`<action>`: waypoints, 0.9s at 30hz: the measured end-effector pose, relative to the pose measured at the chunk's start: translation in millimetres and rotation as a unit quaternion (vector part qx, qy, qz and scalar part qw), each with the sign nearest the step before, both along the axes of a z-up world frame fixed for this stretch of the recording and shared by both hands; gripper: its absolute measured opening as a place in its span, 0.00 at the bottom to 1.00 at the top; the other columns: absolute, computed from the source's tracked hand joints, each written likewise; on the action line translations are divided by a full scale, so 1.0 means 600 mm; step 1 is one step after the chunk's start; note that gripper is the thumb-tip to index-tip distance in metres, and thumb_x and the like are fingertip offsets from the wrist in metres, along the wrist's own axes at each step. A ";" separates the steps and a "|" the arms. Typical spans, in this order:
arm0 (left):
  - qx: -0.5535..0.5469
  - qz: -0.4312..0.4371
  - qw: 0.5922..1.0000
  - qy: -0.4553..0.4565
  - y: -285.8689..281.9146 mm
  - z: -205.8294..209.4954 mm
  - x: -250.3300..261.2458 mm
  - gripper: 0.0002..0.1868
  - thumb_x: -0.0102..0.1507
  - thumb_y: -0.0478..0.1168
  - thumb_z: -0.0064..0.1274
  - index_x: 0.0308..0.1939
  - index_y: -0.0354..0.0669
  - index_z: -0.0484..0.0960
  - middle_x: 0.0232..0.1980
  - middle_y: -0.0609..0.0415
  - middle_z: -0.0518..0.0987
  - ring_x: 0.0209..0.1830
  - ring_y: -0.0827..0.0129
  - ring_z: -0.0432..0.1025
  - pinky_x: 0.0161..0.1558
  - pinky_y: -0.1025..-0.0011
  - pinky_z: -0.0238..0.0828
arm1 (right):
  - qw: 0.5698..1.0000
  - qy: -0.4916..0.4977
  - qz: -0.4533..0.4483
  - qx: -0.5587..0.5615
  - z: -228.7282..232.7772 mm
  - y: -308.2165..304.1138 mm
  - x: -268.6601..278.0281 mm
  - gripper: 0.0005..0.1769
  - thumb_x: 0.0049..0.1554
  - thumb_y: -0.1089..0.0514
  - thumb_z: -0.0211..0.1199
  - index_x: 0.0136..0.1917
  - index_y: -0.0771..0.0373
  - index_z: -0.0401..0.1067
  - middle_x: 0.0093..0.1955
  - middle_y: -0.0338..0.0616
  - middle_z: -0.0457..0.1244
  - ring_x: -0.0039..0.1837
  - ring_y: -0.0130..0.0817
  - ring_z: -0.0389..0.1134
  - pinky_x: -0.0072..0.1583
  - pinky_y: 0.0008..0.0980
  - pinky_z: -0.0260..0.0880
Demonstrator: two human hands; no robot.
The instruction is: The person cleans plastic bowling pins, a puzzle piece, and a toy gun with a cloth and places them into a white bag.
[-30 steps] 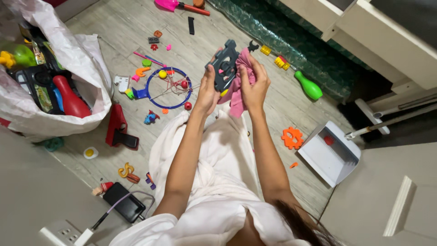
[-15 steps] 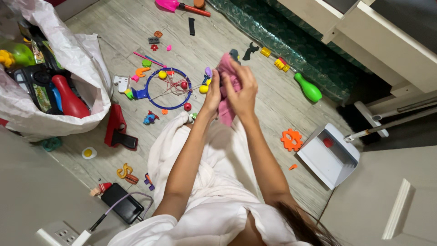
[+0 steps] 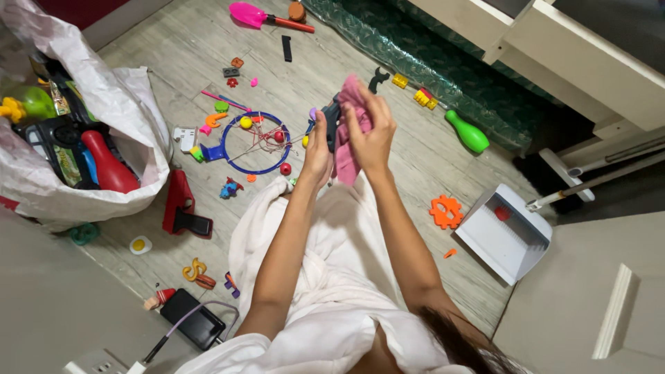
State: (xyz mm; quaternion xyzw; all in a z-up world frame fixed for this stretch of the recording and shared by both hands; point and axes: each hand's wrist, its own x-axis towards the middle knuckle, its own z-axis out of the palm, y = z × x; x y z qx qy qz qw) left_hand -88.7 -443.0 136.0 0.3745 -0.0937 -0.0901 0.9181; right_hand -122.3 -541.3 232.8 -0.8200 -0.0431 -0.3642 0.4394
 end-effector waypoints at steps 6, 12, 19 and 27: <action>-0.085 -0.031 0.996 -0.019 0.022 0.039 -0.018 0.41 0.72 0.64 0.34 0.75 0.32 0.61 0.70 0.45 0.71 0.69 0.62 0.67 0.72 0.62 0.62 | 0.999 -0.044 -0.022 -0.021 -0.007 -0.038 0.017 0.21 0.60 0.59 0.68 0.66 0.65 0.73 0.56 0.53 0.69 0.58 0.44 0.73 0.62 0.37 0.70; -0.128 -0.035 0.991 -0.020 0.022 0.035 -0.016 0.41 0.71 0.65 0.35 0.73 0.32 0.63 0.69 0.46 0.73 0.67 0.64 0.70 0.72 0.63 0.63 | 1.000 -0.016 -0.017 -0.015 -0.031 -0.030 -0.006 0.21 0.59 0.60 0.69 0.65 0.65 0.74 0.54 0.53 0.69 0.57 0.44 0.73 0.62 0.37 0.70; -0.026 0.025 0.998 0.051 -0.006 -0.017 0.003 0.38 0.72 0.63 0.36 0.71 0.33 0.67 0.67 0.50 0.72 0.66 0.69 0.68 0.67 0.69 0.66 | 0.999 0.000 0.052 0.003 -0.017 0.018 -0.038 0.21 0.60 0.61 0.68 0.66 0.64 0.74 0.53 0.51 0.69 0.56 0.41 0.73 0.60 0.35 0.71; 0.086 0.024 0.996 -0.019 -0.008 -0.050 0.018 0.39 0.73 0.64 0.33 0.73 0.34 0.65 0.73 0.50 0.69 0.72 0.71 0.64 0.71 0.72 0.59 | 0.999 -0.030 0.020 -0.007 -0.003 0.009 0.011 0.22 0.59 0.60 0.69 0.66 0.63 0.74 0.54 0.50 0.70 0.55 0.40 0.73 0.60 0.35 0.71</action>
